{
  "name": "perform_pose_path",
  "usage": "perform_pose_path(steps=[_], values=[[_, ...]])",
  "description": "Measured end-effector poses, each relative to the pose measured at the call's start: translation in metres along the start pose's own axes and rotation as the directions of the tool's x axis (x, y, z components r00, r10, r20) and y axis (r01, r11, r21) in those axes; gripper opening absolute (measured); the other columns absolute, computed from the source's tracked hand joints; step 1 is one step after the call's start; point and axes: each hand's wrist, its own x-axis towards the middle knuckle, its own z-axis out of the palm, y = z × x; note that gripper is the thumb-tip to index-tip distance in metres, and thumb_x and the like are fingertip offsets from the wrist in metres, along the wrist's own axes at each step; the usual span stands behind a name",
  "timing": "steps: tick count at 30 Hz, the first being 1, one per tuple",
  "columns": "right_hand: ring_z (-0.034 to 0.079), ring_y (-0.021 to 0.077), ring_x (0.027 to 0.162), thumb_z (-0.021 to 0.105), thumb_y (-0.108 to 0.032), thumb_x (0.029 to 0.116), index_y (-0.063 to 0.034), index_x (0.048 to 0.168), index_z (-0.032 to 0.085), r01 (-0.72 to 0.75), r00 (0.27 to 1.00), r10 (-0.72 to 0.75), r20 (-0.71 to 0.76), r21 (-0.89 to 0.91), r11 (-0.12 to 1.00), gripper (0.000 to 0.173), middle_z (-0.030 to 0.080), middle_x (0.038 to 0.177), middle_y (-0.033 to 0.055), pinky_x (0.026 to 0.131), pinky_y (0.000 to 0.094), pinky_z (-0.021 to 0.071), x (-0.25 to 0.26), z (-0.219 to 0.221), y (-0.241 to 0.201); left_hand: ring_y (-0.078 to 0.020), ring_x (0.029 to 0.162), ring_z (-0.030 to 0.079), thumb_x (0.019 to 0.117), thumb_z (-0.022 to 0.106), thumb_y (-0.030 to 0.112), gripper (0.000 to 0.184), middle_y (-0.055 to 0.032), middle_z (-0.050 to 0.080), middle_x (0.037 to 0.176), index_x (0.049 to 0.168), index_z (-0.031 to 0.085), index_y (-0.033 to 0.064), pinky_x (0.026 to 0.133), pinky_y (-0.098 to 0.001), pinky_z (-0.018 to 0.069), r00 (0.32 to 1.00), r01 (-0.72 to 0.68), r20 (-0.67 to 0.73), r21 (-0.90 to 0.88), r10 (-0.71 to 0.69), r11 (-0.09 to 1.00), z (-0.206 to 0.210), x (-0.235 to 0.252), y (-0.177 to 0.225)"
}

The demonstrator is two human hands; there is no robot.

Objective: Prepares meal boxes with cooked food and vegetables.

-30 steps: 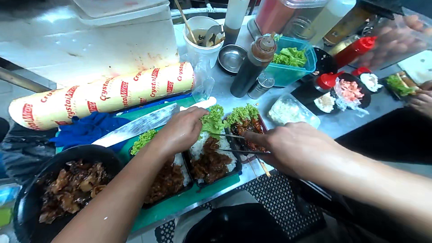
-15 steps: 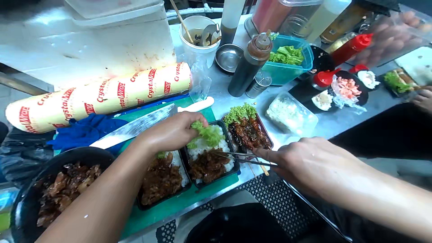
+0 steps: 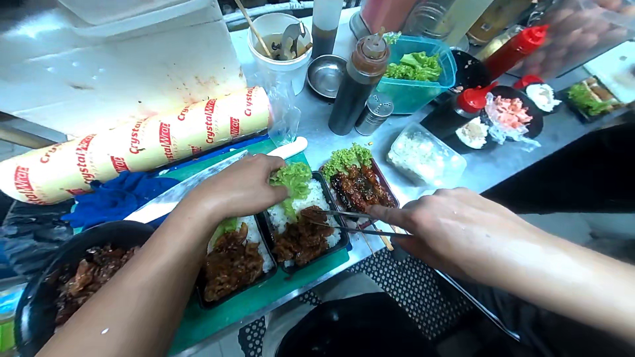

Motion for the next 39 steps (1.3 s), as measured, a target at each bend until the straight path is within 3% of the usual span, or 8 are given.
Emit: perform_pose_path(steps=[2,6,10,15,22,26,31,39], values=[[0.059,0.0142,0.056,0.065,-0.042,0.0951,-0.0408,0.135,0.064,-0.018,1.000,0.018,0.016,0.011,1.000,0.040,0.059,0.064,-0.0071,0.048,0.0366,0.0459,0.005,-0.002,-0.001,-0.0154,0.088,0.070,0.0900,0.075,0.046,0.030,0.0010,0.073,0.095,0.108,0.072,0.0226,0.078,-0.0479,0.0590,1.000,0.027,-0.015,-0.047,-0.027,0.999,0.003,0.002,0.001],[0.063,0.0193,0.062,0.064,-0.039,0.0966,-0.0370,0.136,0.064,-0.055,0.990,0.049,0.129,0.044,0.998,0.039,0.063,0.069,-0.0027,0.053,0.0417,0.0488,0.021,0.001,-0.006,-0.0138,0.069,0.065,0.0951,0.072,0.023,0.003,0.0017,0.069,0.078,0.096,0.072,0.0200,0.063,-0.0412,0.0556,0.998,-0.013,-0.064,-0.103,0.006,0.995,0.010,0.007,0.005],[0.062,0.0182,0.061,0.063,-0.037,0.0975,-0.0384,0.133,0.067,-0.016,0.986,0.011,0.165,0.029,0.999,0.035,0.062,0.067,-0.0031,0.053,0.0402,0.0493,0.013,0.003,-0.004,-0.0133,0.061,0.066,0.0916,0.072,0.006,0.012,-0.0008,0.071,0.072,0.098,0.072,0.0164,0.054,-0.0339,0.0546,0.997,-0.076,-0.019,-0.350,0.074,0.934,0.012,0.007,-0.003],[0.060,0.0150,0.058,0.064,-0.040,0.0971,-0.0405,0.131,0.067,-0.017,0.992,0.014,0.128,0.019,1.000,0.034,0.059,0.064,-0.0061,0.051,0.0380,0.0476,0.003,0.000,-0.001,-0.0103,0.075,0.067,0.0937,0.067,0.010,0.017,0.0049,0.072,0.084,0.103,0.071,0.0236,0.066,-0.0391,0.0569,0.994,-0.105,-0.054,-0.165,0.097,0.981,0.017,0.009,-0.006],[0.060,0.0147,0.058,0.064,-0.041,0.0962,-0.0425,0.134,0.065,-0.017,0.999,0.015,0.049,0.042,0.999,0.038,0.059,0.065,-0.0070,0.050,0.0377,0.0473,0.011,-0.004,-0.003,-0.0305,0.115,0.063,0.0933,0.068,0.016,0.032,-0.0098,0.068,0.119,0.125,0.067,0.0137,0.097,-0.0564,0.0504,0.973,-0.080,-0.194,0.233,0.127,0.969,0.032,0.008,0.007],[0.062,0.0183,0.060,0.064,-0.036,0.0973,-0.0387,0.133,0.066,-0.054,0.995,0.053,0.080,0.018,0.998,0.036,0.061,0.067,-0.0035,0.052,0.0401,0.0485,0.023,-0.002,-0.004,-0.0363,0.135,0.049,0.0880,0.075,0.023,0.077,-0.0120,0.049,0.148,0.157,0.039,0.0174,0.106,-0.0607,0.0442,0.955,-0.068,-0.267,0.222,0.128,0.973,0.037,0.006,0.007],[0.057,0.0146,0.052,0.068,-0.038,0.0924,-0.0424,0.127,0.068,0.029,0.999,-0.027,-0.033,0.035,0.999,0.035,0.056,0.061,-0.0080,0.046,0.0376,0.0458,-0.003,0.000,-0.008,-0.0388,0.144,0.040,0.0867,0.077,0.028,0.079,-0.0120,0.035,0.162,0.156,0.040,0.0269,0.109,-0.0679,0.0358,0.967,-0.026,-0.240,0.236,0.084,0.971,0.047,0.006,0.004],[0.057,0.0176,0.049,0.070,-0.032,0.0912,-0.0359,0.126,0.070,0.059,0.992,-0.060,-0.112,-0.016,0.998,0.035,0.057,0.061,-0.0045,0.042,0.0374,0.0438,0.011,0.006,-0.033,-0.0345,0.144,0.042,0.0936,0.072,0.033,0.065,-0.0098,0.039,0.161,0.153,0.047,0.0230,0.114,-0.0594,0.0368,0.953,-0.046,-0.280,0.235,0.113,0.971,0.035,-0.032,0.005]])
